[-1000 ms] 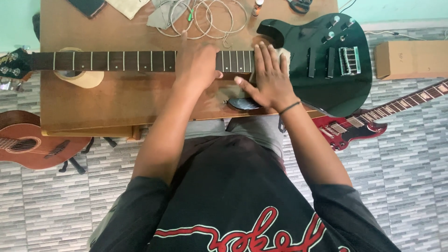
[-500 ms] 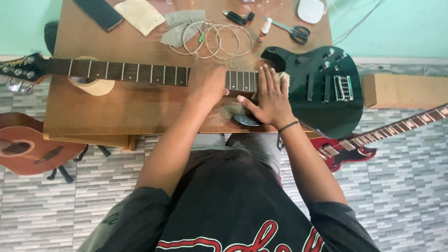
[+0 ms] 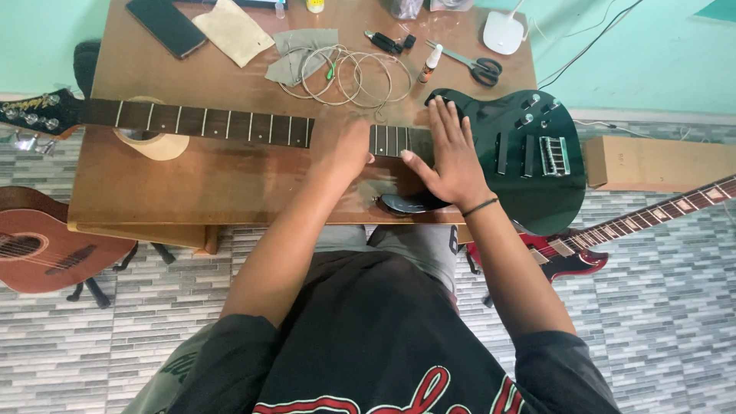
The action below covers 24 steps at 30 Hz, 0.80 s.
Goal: The person wipes the body and neck of a black electric guitar with a cloth. They clean around the pickups, knobs, and bridge, then move along the fretboard and headstock, returning to the body to continue wiping.
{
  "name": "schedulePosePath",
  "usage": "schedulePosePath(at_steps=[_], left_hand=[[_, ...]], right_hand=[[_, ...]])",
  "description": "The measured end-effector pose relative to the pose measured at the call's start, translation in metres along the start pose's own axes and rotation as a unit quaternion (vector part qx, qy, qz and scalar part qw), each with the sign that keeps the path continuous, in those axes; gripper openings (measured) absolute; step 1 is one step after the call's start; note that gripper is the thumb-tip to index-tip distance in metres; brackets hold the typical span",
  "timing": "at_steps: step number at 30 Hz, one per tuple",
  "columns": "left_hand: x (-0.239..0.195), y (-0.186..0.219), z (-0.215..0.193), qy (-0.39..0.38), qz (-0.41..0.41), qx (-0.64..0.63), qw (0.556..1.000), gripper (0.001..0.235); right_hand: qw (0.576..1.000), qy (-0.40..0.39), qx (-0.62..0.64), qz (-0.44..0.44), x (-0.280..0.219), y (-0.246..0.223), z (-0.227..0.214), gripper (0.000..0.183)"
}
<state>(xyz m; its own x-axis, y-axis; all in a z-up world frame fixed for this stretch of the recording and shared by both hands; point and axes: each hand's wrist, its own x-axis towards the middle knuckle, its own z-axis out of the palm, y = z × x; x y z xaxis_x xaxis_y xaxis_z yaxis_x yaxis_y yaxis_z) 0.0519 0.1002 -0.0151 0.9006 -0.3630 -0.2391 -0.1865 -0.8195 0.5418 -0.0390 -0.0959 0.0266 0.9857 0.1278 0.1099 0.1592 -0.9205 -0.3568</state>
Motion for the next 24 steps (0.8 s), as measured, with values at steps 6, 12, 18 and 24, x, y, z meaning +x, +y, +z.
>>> schedulePosePath(at_steps=[6, 12, 18, 24], left_hand=[[0.037, -0.025, 0.029, 0.041, 0.059, 0.086, 0.994, 0.082], [0.019, -0.018, 0.011, 0.056, 0.073, 0.086, 0.992, 0.074], [0.009, -0.010, -0.007, 0.034, 0.058, 0.029, 0.997, 0.081], [-0.020, 0.012, -0.030, 0.003, 0.045, 0.075, 0.996, 0.077]], right_hand=[[0.993, -0.036, -0.088, 0.067, 0.007, -0.002, 0.040, 0.109], [0.991, -0.055, -0.093, 0.081, -0.005, -0.019, 0.045, 0.121], [0.988, -0.087, -0.104, 0.081, 0.023, -0.005, 0.045, 0.114], [0.987, -0.097, -0.099, 0.079, -0.016, -0.052, 0.037, 0.114]])
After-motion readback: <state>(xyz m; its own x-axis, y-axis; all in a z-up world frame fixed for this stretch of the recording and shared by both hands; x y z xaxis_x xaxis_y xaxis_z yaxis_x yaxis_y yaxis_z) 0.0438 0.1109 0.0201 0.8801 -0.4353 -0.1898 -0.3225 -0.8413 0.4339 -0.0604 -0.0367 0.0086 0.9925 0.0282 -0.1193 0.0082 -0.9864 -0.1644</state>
